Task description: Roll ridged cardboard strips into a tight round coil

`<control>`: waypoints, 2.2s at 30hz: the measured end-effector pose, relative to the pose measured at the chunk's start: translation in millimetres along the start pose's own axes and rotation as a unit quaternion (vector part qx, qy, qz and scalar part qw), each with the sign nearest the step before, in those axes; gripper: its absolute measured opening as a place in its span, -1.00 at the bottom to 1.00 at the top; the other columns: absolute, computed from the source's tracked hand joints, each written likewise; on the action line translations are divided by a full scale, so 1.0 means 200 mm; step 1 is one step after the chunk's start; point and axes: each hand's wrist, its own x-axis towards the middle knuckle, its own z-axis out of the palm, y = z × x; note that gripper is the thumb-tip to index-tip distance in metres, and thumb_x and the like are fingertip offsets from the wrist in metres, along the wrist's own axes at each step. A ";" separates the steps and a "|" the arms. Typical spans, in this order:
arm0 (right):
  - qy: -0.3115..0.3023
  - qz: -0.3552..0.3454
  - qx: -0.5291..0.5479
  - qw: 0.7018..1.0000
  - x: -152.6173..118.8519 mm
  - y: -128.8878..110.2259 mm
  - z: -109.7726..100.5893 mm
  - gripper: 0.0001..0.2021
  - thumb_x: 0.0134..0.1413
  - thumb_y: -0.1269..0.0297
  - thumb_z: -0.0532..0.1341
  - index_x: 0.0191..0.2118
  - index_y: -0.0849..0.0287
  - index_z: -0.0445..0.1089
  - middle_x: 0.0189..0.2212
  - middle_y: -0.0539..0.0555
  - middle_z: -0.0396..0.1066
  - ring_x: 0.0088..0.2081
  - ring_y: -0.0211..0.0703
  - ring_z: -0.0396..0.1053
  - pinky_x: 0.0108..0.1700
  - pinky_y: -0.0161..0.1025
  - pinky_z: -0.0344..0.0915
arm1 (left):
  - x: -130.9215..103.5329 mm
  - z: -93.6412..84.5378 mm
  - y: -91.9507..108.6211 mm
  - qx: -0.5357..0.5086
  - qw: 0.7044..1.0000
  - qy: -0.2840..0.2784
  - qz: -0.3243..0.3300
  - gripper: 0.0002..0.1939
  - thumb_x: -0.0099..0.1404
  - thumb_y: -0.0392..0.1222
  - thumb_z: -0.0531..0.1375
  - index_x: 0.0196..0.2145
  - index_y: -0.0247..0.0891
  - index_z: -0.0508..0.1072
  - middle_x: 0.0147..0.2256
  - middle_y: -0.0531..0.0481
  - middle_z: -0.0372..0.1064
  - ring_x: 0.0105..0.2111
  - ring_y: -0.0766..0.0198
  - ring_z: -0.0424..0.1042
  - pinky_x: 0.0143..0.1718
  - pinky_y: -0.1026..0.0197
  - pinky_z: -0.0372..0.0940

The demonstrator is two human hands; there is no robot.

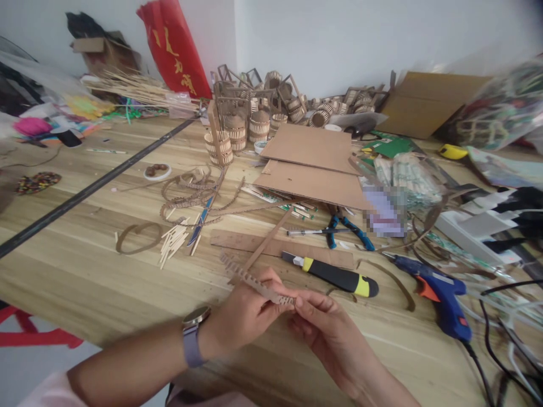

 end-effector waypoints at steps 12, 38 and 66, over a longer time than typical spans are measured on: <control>0.018 -0.045 -0.016 0.999 -0.01 0.01 0.01 -0.70 -0.31 0.09 0.54 -0.53 0.19 0.55 -0.55 -0.02 0.42 -0.44 -0.32 0.24 -0.29 -0.35 0.20 | 0.01 0.00 -0.01 -0.084 0.996 0.002 -0.006 -0.78 0.37 -0.22 0.20 -0.08 -0.31 0.55 -0.29 -0.05 0.43 -0.28 0.31 0.41 -0.21 0.33 0.31; -0.060 0.001 0.009 0.998 0.01 0.01 -0.02 -0.67 -0.38 0.14 0.57 -0.47 0.21 0.54 -0.51 -0.01 0.43 -0.44 -0.33 0.27 -0.31 -0.38 0.20 | 0.03 -0.03 0.02 -0.174 0.983 -0.039 -0.053 -0.76 0.41 -0.11 0.14 -0.18 -0.28 0.55 -0.29 -0.05 0.42 -0.28 0.29 0.42 -0.18 0.27 0.30; -0.010 -0.052 -0.021 0.998 -0.01 0.02 0.01 -0.73 -0.25 0.10 0.52 -0.51 0.16 0.55 -0.46 0.05 0.52 -0.26 -0.13 0.37 -0.08 -0.20 0.20 | 0.02 -0.01 -0.02 -0.089 0.996 -0.015 -0.015 -0.75 0.41 -0.11 0.15 -0.05 -0.18 0.55 -0.28 -0.04 0.39 -0.27 0.28 0.40 -0.19 0.26 0.34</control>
